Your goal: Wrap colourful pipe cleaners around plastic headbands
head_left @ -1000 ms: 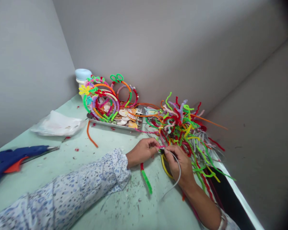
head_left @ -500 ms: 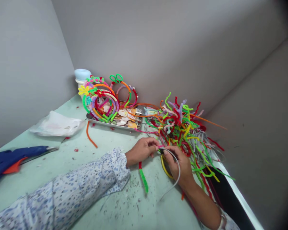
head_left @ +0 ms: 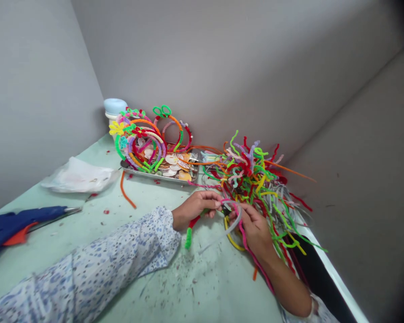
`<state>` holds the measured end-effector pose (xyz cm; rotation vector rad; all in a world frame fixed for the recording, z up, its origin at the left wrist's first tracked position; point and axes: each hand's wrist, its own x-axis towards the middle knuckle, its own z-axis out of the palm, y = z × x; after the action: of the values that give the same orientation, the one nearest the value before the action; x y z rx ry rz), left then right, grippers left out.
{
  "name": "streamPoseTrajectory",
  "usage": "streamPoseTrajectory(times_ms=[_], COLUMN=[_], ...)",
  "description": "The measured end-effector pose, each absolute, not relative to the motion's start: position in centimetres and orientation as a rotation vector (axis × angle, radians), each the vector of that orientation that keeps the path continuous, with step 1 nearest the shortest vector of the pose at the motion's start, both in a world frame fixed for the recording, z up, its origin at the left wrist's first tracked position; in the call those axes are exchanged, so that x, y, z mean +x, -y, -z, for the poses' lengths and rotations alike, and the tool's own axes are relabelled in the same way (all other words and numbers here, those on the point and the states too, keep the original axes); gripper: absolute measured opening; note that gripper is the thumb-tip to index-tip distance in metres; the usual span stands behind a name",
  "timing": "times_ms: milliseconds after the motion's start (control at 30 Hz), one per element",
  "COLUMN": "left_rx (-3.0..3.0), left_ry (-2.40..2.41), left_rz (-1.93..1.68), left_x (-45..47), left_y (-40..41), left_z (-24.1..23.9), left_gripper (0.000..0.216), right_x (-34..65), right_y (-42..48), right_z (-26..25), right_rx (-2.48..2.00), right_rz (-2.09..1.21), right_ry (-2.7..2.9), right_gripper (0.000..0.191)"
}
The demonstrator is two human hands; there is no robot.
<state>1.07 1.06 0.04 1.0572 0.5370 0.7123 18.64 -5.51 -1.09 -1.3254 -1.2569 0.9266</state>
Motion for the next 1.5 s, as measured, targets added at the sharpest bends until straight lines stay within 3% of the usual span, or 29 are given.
streamPoseTrajectory(times_ms=[300,700,933,1500], left_rx=[1.021,1.252,1.366,1.42], left_ry=[-0.506,-0.571,-0.587,-0.639], left_rz=[-0.696,-0.603,-0.593,-0.682], left_x=[1.1,1.6,1.8,2.0], left_y=[-0.9,-0.3,-0.2,0.0], left_z=[0.0,-0.1,0.6,1.1], left_gripper=[0.024,0.02,0.019,0.02], right_x=[19.0,19.1,19.0,18.6], right_y=[5.4,5.7,5.5,5.3], right_z=[1.5,0.8,0.5,0.1], right_rx=[-1.276,-1.328,-1.333,-1.381], right_rz=[-0.846,-0.906,-0.857,-1.03], right_ry=[1.429,1.317,1.37,1.364], right_gripper=[0.021,0.032,0.023,0.023])
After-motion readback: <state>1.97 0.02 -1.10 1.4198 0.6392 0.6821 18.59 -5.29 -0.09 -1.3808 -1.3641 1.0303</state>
